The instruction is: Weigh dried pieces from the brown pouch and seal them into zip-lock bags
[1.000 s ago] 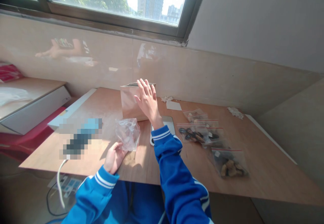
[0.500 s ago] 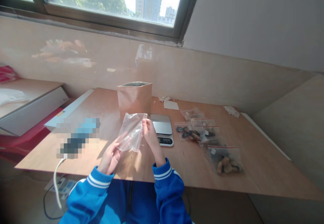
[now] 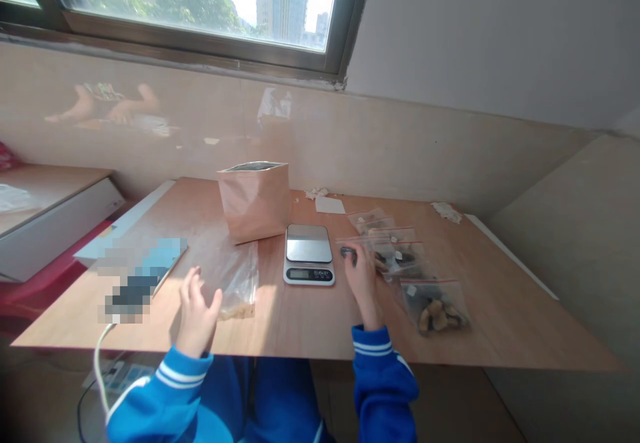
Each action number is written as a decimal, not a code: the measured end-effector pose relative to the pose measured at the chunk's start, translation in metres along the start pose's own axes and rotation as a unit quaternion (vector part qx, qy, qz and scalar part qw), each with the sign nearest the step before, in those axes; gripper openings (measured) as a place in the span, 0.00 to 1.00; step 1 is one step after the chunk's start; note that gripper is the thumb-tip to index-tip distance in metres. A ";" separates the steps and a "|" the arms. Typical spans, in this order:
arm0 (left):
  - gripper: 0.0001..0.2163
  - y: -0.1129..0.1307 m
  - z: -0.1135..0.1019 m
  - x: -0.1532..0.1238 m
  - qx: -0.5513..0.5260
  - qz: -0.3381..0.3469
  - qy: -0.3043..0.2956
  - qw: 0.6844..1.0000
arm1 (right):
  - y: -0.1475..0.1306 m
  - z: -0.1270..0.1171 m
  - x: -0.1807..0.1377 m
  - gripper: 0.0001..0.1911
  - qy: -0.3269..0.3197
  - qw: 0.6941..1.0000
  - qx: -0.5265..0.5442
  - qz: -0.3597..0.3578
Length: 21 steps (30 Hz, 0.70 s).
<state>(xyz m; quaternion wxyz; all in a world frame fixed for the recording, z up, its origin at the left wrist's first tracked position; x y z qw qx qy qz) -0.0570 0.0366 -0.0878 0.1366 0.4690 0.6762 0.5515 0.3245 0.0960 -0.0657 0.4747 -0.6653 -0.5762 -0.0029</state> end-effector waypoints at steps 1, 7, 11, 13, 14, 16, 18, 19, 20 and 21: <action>0.24 0.009 0.001 -0.002 0.057 0.068 0.019 0.996 | 0.013 -0.004 0.012 0.18 -0.001 0.997 -0.070 -0.029; 0.21 0.017 0.057 -0.020 0.197 0.282 -0.215 0.914 | 0.059 0.012 0.065 0.21 -0.178 0.930 -0.311 -0.088; 0.25 0.001 0.082 -0.016 0.241 0.303 -0.308 0.869 | 0.056 0.002 0.082 0.09 -0.191 0.923 -0.316 -0.111; 0.27 0.000 0.085 -0.010 0.225 0.302 -0.370 0.849 | 0.045 -0.017 0.084 0.08 -0.154 0.930 -0.311 -0.119; 0.28 0.001 0.085 -0.006 0.213 0.299 -0.398 0.841 | 0.036 -0.029 0.083 0.09 -0.124 0.936 -0.309 -0.116; 0.30 0.009 0.082 0.002 0.186 0.291 -0.428 0.835 | 0.013 -0.054 0.075 0.10 -0.053 0.948 -0.300 -0.093; 0.33 0.024 0.075 0.008 0.144 0.290 -0.411 0.852 | -0.019 -0.075 0.061 0.11 0.002 0.961 -0.271 -0.051; 0.34 0.035 0.070 0.009 0.114 0.289 -0.388 0.868 | -0.038 -0.081 0.052 0.12 0.018 0.971 -0.234 -0.033; 0.33 0.047 0.064 0.007 0.075 0.284 -0.361 0.885 | -0.058 -0.085 0.041 0.13 0.041 0.981 -0.188 -0.013; 0.31 0.059 0.059 0.002 0.028 0.272 -0.342 0.899 | -0.078 -0.086 0.029 0.13 0.066 0.989 -0.135 0.005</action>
Point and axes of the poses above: each hand's wrist, its own x-axis towards the middle knuckle, its own z-axis out of the palm, y = z × x, the point moved 5 cm from there along x, towards the middle knuckle, and after that the axes turned 8 degrees about y, right-handed, at the moved point
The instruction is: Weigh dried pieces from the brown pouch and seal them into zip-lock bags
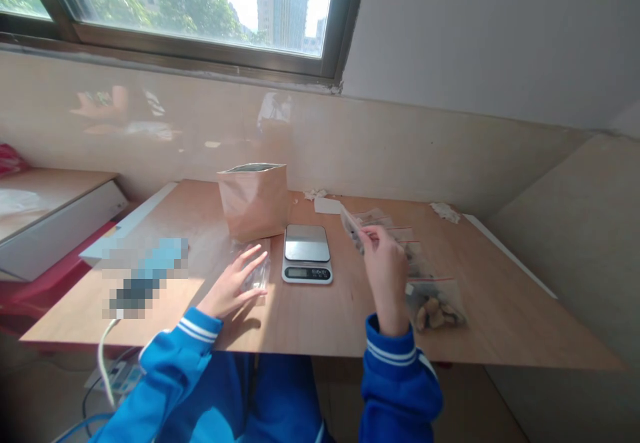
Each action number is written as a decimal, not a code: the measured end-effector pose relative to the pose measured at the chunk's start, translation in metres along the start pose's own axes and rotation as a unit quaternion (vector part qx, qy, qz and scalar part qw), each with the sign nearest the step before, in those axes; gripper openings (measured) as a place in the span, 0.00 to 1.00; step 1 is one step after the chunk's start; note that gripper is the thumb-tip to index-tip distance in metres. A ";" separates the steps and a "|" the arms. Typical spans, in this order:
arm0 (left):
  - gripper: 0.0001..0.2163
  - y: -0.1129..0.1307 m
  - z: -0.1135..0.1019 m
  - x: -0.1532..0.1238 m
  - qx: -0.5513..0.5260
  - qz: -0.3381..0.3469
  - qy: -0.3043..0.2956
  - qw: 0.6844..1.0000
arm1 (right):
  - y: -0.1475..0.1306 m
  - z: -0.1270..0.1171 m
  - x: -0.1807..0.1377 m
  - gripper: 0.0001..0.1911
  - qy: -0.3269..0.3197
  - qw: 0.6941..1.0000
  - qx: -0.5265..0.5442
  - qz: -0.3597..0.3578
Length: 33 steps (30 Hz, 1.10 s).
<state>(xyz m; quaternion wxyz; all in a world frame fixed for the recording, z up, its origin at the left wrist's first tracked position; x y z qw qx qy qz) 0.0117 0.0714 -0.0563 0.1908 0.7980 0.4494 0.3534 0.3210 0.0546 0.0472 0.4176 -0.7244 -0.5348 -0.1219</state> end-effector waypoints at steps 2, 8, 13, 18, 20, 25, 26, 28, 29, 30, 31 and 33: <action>0.19 0.027 -0.004 -0.006 -0.123 -0.047 0.048 0.990 | -0.037 -0.005 -0.027 0.13 0.012 0.992 0.116 0.046; 0.15 0.072 0.005 -0.024 -0.386 -0.213 0.104 0.891 | -0.117 0.033 -0.109 0.11 -0.151 0.906 0.362 0.159; 0.16 0.055 -0.008 -0.028 -0.392 -0.245 0.176 0.869 | -0.145 0.038 -0.123 0.12 -0.218 0.885 0.406 0.065; 0.14 0.048 -0.023 -0.032 -0.304 -0.250 0.204 0.896 | -0.151 0.040 -0.120 0.07 -0.218 0.888 0.404 -0.007; 0.13 0.048 -0.026 -0.032 -0.273 -0.249 0.207 0.906 | -0.150 0.042 -0.121 0.06 -0.204 0.891 0.405 -0.017; 0.13 0.056 -0.031 -0.022 -0.223 -0.183 0.181 0.940 | -0.141 0.044 -0.122 0.06 -0.165 0.911 0.378 0.023; 0.13 0.057 -0.031 -0.019 -0.217 -0.165 0.169 0.947 | -0.139 0.045 -0.123 0.07 -0.168 0.911 0.375 0.041; 0.13 0.060 -0.031 -0.017 -0.208 -0.134 0.141 0.959 | -0.135 0.048 -0.125 0.07 -0.175 0.905 0.379 0.082; 0.12 0.061 -0.031 -0.016 -0.204 -0.121 0.129 0.963 | -0.132 0.050 -0.126 0.07 -0.178 0.901 0.384 0.098; 0.12 0.063 -0.032 -0.016 -0.199 -0.109 0.118 0.967 | -0.130 0.052 -0.126 0.07 -0.181 0.896 0.390 0.108; 0.11 0.063 -0.034 -0.018 -0.192 -0.103 0.116 0.969 | -0.126 0.053 -0.125 0.07 -0.174 0.896 0.392 0.117; 0.11 0.062 -0.042 -0.023 -0.165 -0.109 0.131 0.971 | -0.110 0.051 -0.119 0.08 -0.107 0.909 0.376 0.147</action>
Point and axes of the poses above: each hand's wrist, its own x-axis towards the middle knuckle, its own z-axis out of the palm, y = z × x, the point moved 5 cm from there along x, towards the middle knuckle, and after that the axes turned 8 degrees about y, right-handed, at the moved point
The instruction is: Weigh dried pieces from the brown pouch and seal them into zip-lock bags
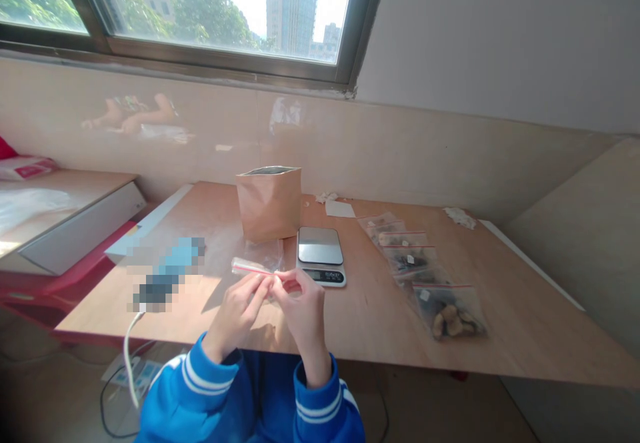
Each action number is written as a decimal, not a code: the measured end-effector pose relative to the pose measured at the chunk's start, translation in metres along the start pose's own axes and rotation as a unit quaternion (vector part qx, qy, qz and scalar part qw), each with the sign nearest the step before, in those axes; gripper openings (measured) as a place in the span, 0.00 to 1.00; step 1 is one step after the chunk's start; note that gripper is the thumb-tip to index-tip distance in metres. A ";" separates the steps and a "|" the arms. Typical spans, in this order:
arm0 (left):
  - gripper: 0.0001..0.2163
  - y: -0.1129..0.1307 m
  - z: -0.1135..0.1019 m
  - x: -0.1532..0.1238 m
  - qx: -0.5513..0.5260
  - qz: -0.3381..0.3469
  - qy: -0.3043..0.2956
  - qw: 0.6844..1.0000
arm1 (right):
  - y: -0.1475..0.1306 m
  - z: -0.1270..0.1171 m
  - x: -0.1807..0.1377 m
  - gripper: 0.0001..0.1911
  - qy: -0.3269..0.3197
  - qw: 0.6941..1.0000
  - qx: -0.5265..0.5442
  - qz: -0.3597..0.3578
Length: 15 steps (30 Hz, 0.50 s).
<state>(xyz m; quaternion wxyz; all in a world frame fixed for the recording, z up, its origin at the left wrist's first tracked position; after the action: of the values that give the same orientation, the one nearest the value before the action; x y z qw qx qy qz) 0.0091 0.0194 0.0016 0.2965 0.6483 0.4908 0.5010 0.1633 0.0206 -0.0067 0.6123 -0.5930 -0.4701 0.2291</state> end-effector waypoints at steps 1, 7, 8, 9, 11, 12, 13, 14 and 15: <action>0.12 0.000 -0.006 -0.002 0.016 -0.003 0.016 1.000 | 0.004 -0.010 0.005 0.08 0.054 0.999 -0.007 0.001; 0.16 -0.013 -0.018 -0.009 -0.050 -0.062 0.004 0.997 | 0.006 -0.045 0.016 0.13 0.147 0.987 0.061 0.017; 0.17 -0.018 -0.014 -0.009 -0.103 -0.080 0.019 0.991 | 0.003 -0.044 0.014 0.14 0.146 0.986 0.083 0.021; 0.18 -0.025 -0.010 -0.009 -0.162 -0.100 0.047 0.981 | -0.001 -0.040 0.011 0.14 0.145 0.984 0.102 0.026; 0.21 -0.043 0.004 -0.010 -0.277 -0.176 0.099 0.939 | -0.003 -0.028 0.004 0.14 0.140 0.979 0.139 0.047; 0.23 -0.050 0.015 -0.012 -0.320 -0.214 0.093 0.918 | -0.002 -0.021 0.002 0.14 0.137 0.976 0.159 0.064; 0.25 -0.055 0.028 -0.014 -0.358 -0.248 0.066 0.898 | 0.001 -0.014 0.000 0.14 0.129 0.972 0.180 0.083; 0.28 -0.057 0.040 -0.016 -0.393 -0.271 0.029 0.878 | 0.004 -0.007 -0.001 0.14 0.115 0.968 0.196 0.102; 0.30 -0.057 0.049 -0.018 -0.422 -0.284 -0.003 0.861 | 0.007 -0.001 -0.001 0.15 0.093 0.967 0.205 0.117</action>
<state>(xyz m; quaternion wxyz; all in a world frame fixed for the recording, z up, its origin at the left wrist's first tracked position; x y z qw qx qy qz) 0.0359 0.0277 -0.0706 0.6722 0.2953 0.3946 0.5525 0.1656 0.0201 -0.0135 0.7305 -0.5249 -0.2812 0.3343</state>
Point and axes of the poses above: each hand's wrist, its own x-axis towards the middle knuckle, its own z-axis out of the palm, y = z × x, the point moved 5 cm from there along x, towards the middle knuckle, and after that the axes turned 8 degrees about y, right-handed, at the moved point
